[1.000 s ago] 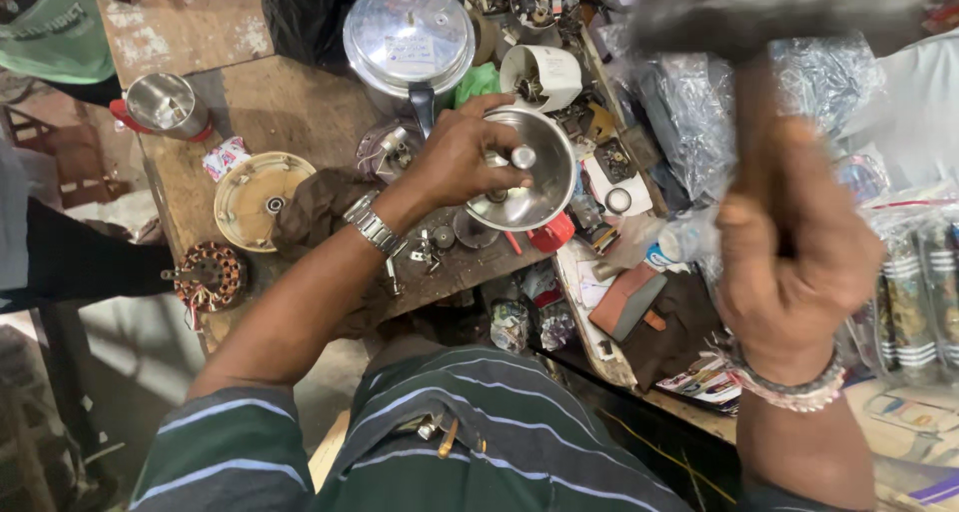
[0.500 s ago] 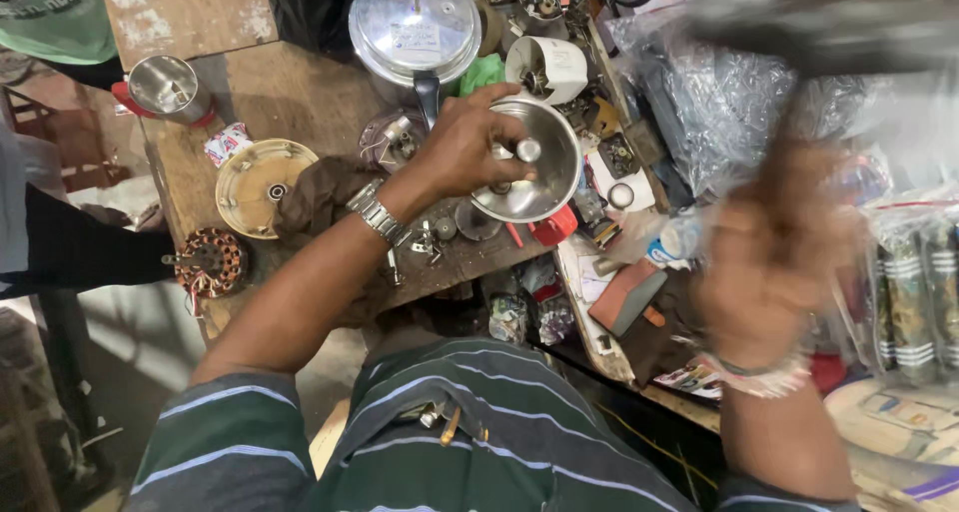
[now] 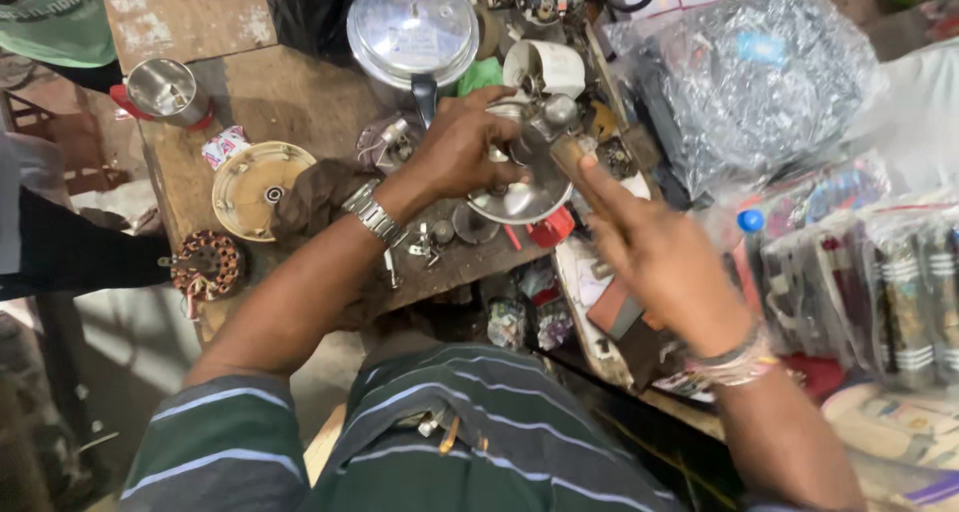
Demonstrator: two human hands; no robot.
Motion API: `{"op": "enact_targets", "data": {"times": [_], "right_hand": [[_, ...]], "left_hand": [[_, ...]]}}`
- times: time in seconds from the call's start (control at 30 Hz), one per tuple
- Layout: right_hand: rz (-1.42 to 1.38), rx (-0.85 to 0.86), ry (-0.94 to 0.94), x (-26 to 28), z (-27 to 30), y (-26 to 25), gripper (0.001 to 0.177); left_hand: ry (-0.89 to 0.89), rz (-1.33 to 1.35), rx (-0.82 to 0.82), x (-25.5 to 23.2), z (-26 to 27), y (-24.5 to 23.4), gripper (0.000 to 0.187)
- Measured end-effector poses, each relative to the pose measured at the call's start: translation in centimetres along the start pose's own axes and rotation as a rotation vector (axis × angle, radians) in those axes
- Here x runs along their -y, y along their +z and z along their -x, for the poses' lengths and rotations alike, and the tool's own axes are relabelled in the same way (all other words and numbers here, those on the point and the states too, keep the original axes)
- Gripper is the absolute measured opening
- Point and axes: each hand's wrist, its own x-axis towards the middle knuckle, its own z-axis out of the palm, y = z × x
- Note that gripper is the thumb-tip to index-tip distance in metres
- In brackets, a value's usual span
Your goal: The person repairs a blender jar by hammering a metal part onto the jar base, cleaning the components with a cloth, and reassembling the blade assembly using a tool. They handle a metal jar, a blade unit, a cloth, and small metal components on a cluttered workshop table.
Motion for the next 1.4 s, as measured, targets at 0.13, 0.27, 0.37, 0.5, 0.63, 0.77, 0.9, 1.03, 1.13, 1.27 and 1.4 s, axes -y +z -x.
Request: {"op": "enact_targets", "data": {"times": [0.13,0.27,0.37,0.5,0.63,0.77,0.9,1.03,1.13,1.27,1.4], "right_hand": [[-0.115,-0.002,0.038,-0.5,1.8,-2.7,0.046],[-0.319,-0.314,0.106,0.9,1.3,-2.8,0.047],[-0.069,0.121,0.142,2.1,-0.4,0.1,0.059],[-0.146,0.117,0.135,-0.1,0.9,-0.6,0.051],[-0.346,-0.128,0.328,-1.2,4.1,0.3,0.046],[-0.642,-0.344,0.483,-1.2,7.4,2.0,0.048],[-0.791,-0.424,0.625,-1.4,10.0,2.5,0.053],[-0.824,-0.448,0.673,-1.8,12.1,2.8,0.054],[-0.835,-0.468,0.709,-2.2,13.0,3.1,0.055],[-0.890,-0.485,0.766,-2.1,13.5,4.1,0.056],[-0.984,-0.450,0.793,-2.0,13.0,5.7,0.055]], "left_hand": [[0.021,-0.005,-0.001,0.0,0.5,0.0,0.023],[0.014,-0.007,-0.018,0.1,0.5,0.2,0.024],[0.005,-0.049,-0.014,0.1,0.3,0.3,0.025],[0.060,-0.093,-0.040,0.0,0.3,0.3,0.025],[0.099,-0.105,-0.067,0.1,0.6,0.4,0.024],[0.087,-0.160,-0.059,0.2,0.9,0.5,0.028],[0.060,-0.070,-0.102,-0.3,0.7,0.4,0.029],[-0.023,0.149,-0.123,-0.7,1.5,-1.2,0.022],[-0.338,0.383,-0.287,0.5,2.8,-4.1,0.027],[-0.181,1.434,-0.393,4.2,4.8,-5.5,0.033],[-0.192,1.957,-0.338,8.2,7.1,-0.6,0.043]]}}
